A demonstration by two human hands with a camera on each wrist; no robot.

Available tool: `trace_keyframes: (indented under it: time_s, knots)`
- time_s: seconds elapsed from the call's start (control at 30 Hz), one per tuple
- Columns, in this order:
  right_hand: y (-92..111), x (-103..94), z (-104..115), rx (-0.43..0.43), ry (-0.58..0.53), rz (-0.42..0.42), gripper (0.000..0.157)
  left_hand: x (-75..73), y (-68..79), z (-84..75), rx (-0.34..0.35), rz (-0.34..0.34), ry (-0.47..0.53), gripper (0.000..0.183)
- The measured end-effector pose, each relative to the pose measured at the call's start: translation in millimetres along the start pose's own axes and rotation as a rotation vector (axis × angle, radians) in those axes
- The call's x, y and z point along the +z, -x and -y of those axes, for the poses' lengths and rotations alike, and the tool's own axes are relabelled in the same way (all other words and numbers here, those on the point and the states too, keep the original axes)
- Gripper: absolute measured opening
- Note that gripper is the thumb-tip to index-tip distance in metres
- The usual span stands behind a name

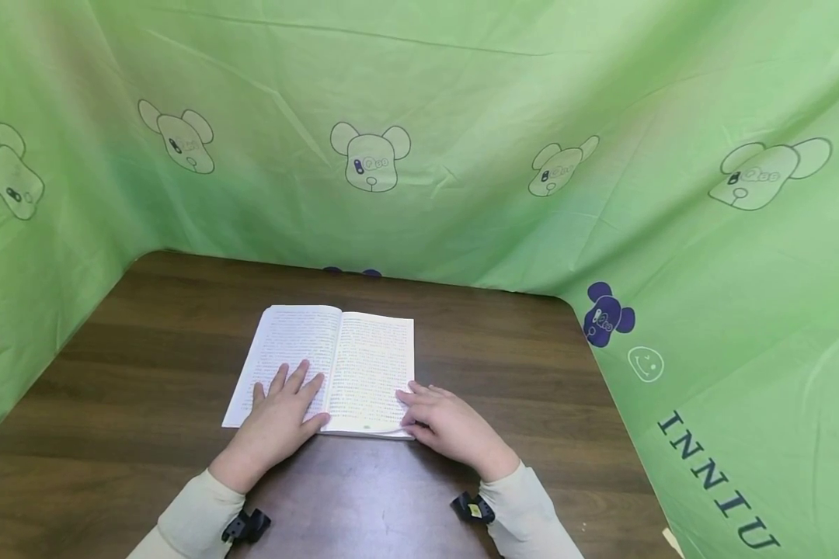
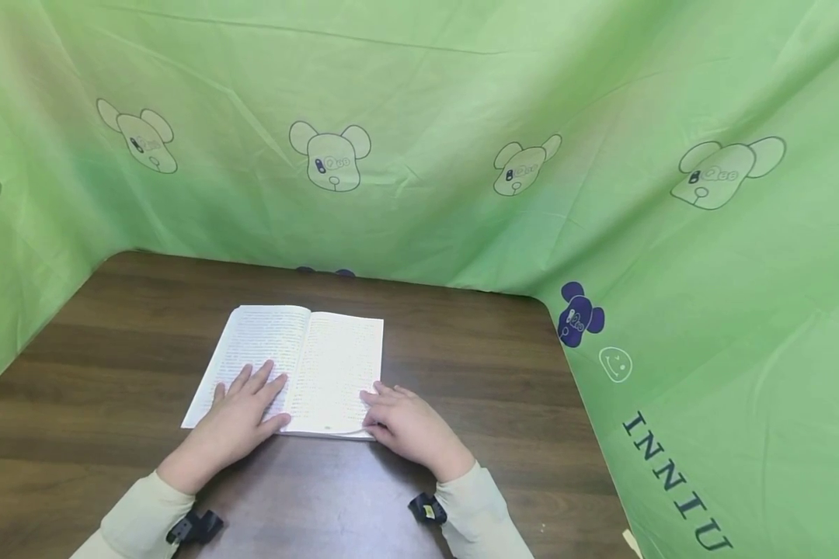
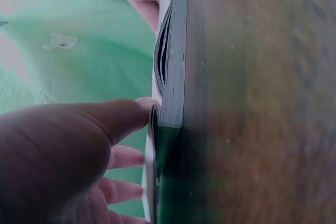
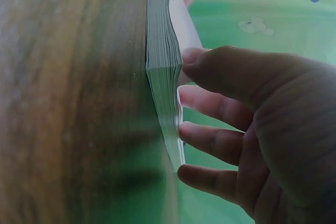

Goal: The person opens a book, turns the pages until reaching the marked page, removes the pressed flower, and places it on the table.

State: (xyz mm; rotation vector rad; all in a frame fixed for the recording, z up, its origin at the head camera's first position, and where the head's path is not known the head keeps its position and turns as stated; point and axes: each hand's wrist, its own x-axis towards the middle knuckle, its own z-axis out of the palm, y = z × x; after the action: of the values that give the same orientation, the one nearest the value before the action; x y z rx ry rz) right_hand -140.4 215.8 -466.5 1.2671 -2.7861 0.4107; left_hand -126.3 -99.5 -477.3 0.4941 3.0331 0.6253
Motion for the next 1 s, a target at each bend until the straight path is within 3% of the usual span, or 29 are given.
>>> trace_keyframes:
  time_s: [0.3, 0.43, 0.6, 0.83, 1.0]
  knots:
    - [-2.1, 3.6, 1.3, 0.024, 0.005, -0.026, 0.004, 6.1, -0.2, -6.4, 0.246, -0.040, -0.011, 0.041]
    - [-1.9, 3.3, 1.4, 0.044, 0.002, -0.026, 0.003, 6.7, 1.5, -8.5, 0.242, -0.004, 0.004, 0.037]
    - [-1.5, 3.7, 0.0, 0.061, 0.001, -0.051, 0.003, 6.6, 2.1, -8.6, 0.220, 0.016, 0.014, 0.046]
    - [-2.4, 6.0, -1.4, 0.061, 0.001, -0.102, 0.026, 5.0, 0.3, -9.9, 0.197, 0.020, 0.025, 0.046]
    - [-4.1, 7.4, -1.8, 0.059, 0.002, -0.121, 0.021, 6.5, -0.1, -8.3, 0.192, 0.006, 0.025, 0.042]
